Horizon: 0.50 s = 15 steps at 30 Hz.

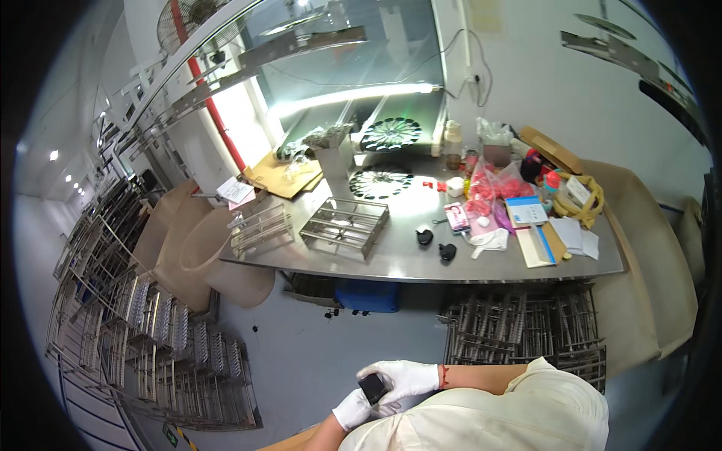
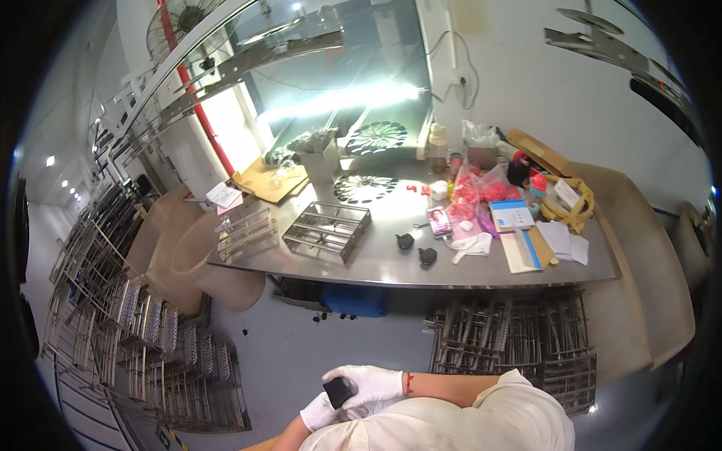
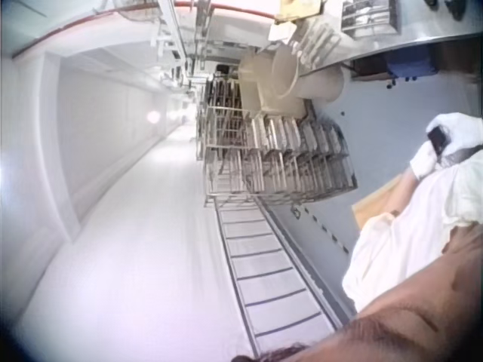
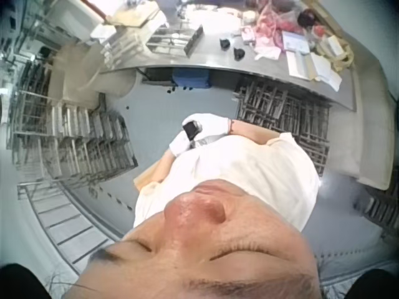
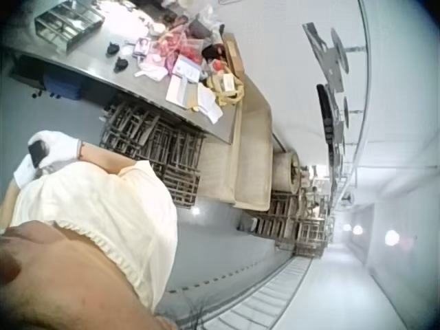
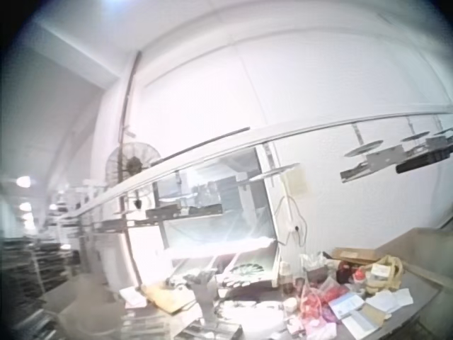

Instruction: The person assembles plastic hangers by inserting black plastic clips into a metal rack. They repeatedly pick up clips, place them into slots, and adjust the rack. The person also handles clear plastic hangers and places them into the rack.

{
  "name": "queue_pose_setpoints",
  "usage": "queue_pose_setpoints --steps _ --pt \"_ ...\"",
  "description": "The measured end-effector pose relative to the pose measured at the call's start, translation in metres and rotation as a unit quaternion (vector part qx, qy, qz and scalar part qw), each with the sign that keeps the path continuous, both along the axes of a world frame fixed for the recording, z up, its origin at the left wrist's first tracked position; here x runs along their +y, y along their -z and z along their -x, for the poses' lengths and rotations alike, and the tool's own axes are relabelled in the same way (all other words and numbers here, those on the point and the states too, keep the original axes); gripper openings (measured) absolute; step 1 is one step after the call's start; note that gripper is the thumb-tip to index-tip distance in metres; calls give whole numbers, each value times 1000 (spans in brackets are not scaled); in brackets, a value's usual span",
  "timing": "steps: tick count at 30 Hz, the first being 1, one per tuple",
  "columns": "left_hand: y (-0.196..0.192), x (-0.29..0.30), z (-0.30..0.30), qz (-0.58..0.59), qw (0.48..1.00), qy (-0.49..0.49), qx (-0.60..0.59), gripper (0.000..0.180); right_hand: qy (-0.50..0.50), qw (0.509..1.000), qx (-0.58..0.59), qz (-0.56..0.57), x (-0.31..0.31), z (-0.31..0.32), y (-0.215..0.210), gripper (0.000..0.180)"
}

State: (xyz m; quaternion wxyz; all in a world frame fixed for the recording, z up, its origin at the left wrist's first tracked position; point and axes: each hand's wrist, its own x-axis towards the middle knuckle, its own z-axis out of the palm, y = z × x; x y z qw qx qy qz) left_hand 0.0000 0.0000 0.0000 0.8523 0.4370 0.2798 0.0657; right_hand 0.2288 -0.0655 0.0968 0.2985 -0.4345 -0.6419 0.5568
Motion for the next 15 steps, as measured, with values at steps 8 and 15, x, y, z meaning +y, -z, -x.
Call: queue_pose_setpoints --steps 8,15 --pt "-32 122 6 -220 973 -61 45 28 29 974 214 62 148 23 43 71" --pt "-32 257 -50 -98 989 -94 -66 49 45 956 291 15 290 -22 61 64"
